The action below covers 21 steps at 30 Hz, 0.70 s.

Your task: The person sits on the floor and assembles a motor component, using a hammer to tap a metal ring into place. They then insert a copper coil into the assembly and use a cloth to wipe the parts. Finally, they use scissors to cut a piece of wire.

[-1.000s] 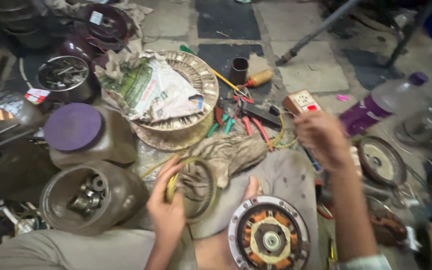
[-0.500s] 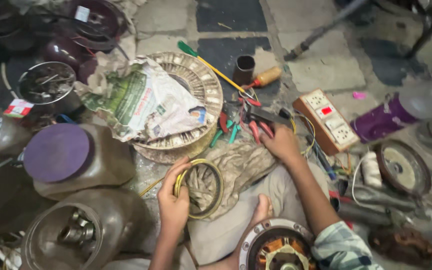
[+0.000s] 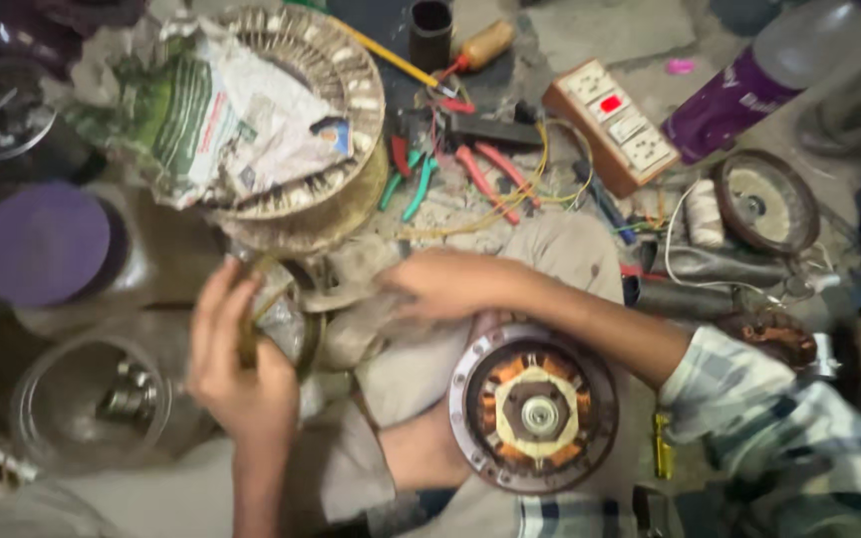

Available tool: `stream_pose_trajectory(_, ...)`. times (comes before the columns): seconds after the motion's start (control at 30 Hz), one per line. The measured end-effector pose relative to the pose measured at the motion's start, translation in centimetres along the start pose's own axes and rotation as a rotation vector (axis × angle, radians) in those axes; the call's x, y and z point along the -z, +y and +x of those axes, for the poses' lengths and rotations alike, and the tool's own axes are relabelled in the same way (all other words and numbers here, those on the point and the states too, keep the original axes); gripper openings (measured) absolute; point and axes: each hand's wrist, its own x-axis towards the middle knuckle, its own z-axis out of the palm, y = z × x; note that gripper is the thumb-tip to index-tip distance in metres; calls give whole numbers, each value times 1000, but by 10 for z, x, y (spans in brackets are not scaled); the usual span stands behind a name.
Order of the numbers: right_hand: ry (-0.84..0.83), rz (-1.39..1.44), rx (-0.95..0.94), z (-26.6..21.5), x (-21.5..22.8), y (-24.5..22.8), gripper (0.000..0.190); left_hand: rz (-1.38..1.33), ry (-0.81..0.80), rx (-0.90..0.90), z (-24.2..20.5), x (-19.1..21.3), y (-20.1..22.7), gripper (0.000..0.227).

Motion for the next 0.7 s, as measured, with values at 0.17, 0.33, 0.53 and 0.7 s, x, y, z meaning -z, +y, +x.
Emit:
stream_pose_trajectory(0.17, -100, -181, 130, -5, -94, -126, 45, 50, 128, -40, -3, 22, 16, 52)
stream_pose_trajectory(0.33, 203, -467, -77, -8, -134, -152, 50, -43, 124, -25, -3, 24, 16, 49)
stream_pose_trajectory(0.53, 343, 44, -602, 14, -135, -83, 26, -11, -98, -134, -8, 8, 29, 45)
stream_pose_trajectory(0.7, 1089, 698, -519, 36, -117, -78, 53, 81, -115, -197, -20, 1, 20, 52)
